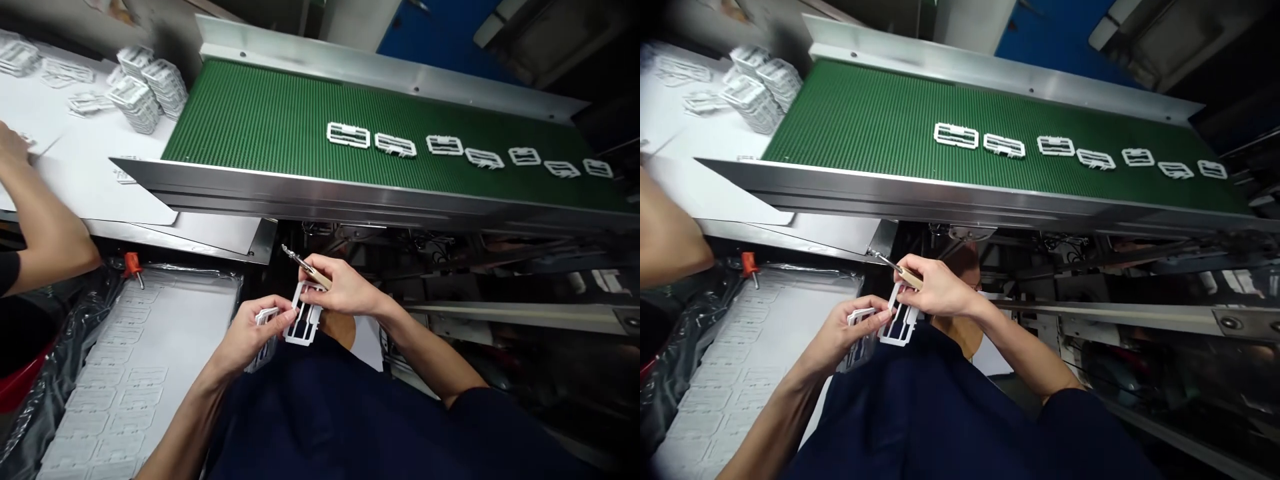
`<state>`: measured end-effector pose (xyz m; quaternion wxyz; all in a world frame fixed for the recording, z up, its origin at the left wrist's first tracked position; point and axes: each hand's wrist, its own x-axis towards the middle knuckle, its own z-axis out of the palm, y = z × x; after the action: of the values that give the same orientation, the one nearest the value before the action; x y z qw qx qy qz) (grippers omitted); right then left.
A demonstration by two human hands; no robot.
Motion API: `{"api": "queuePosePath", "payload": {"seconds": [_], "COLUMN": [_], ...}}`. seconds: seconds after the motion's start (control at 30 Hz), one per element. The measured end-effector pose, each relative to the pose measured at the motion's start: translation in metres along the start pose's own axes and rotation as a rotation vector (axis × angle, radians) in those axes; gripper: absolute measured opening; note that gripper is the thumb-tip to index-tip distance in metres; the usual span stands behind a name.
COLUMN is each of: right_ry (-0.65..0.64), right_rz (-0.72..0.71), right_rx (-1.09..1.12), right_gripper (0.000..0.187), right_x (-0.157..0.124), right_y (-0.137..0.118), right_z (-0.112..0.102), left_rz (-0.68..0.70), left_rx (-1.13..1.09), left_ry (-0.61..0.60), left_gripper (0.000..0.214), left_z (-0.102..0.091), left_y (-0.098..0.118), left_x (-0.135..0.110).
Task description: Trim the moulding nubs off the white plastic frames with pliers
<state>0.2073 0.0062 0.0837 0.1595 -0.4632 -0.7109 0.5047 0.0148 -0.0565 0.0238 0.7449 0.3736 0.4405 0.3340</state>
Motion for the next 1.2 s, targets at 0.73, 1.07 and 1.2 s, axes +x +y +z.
{"api": "queuePosePath", "payload": {"seconds": [0.73,1.07,1.2], "right_ry": [0.113,0.029,0.011], "right_rz": [0.177,0.181,0.157], "right_rx": [0.438,0.522,0.517], "right_gripper": [0.024,0.024,0.026], "right_x": [-0.047,-0.043,-0.041], "right_y": [0.058,0.064,0.068], "right_z": [0.040,0.038,0.039], "left_rz": [-0.108,-0.157,-0.150], "left_rx": [0.303,0.415,0.454], "left_ry": [-0.226,-0.399,-0.392], "left_gripper": [0.022,0.022,0.023], "left_z": [-0.021,-0.024,-0.025], "left_y": [0.014,0.013,0.012], "left_x": [0.042,0.056,0.056]}}
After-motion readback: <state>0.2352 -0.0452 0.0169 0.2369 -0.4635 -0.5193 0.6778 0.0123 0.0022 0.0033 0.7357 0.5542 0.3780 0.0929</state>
